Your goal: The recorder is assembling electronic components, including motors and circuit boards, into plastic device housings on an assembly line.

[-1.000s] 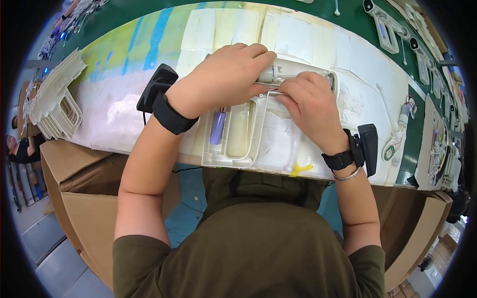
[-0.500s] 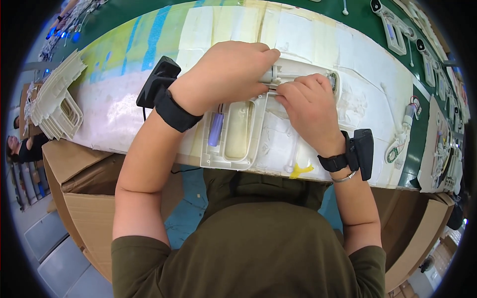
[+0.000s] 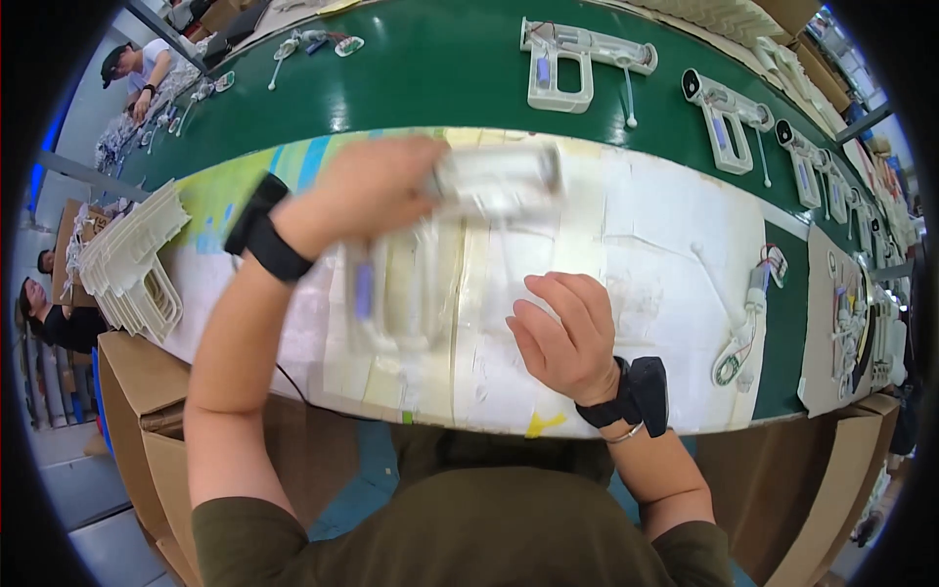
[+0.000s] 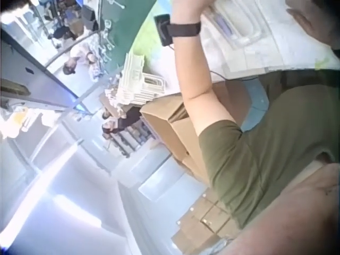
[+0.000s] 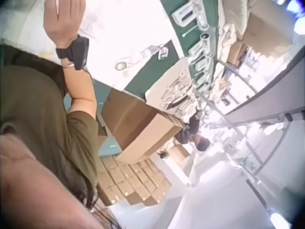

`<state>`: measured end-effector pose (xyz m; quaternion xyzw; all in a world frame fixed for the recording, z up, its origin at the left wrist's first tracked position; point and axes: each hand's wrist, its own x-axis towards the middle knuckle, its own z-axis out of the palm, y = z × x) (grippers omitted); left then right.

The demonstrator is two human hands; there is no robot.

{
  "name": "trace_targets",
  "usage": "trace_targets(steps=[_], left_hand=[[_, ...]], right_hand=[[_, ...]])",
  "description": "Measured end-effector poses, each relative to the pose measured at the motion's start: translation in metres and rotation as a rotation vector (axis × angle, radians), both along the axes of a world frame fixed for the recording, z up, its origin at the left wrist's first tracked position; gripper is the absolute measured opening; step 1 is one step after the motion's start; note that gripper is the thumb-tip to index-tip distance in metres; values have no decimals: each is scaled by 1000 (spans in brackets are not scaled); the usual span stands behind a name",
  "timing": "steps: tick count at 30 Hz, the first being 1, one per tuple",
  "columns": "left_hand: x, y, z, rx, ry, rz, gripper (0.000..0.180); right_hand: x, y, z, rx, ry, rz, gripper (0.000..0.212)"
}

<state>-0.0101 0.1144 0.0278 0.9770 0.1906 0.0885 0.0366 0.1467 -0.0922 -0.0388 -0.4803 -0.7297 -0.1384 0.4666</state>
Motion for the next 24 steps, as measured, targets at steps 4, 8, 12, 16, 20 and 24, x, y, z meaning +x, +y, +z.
trace_targets(steps=[4,8,12,16,20,24], left_hand=[[36,111,39,191,93,32,34],[83,199,19,218,211,66,40],[128,252,-19,85,354,198,59],[130,289,-40,26,244,156,60],[-9,348,18,-215,-91,448,62],[-158,245,82,324,641,1093,60]], right_hand=[[7,6,-11,-291,53,-108,29],[12,8,-12,-473,-6,18,21],[14,11,-13,-538,83,47,22],[17,10,-14,-587,124,55,26],[14,13,-15,-554,107,76,26],[17,13,-18,-569,56,54,26]])
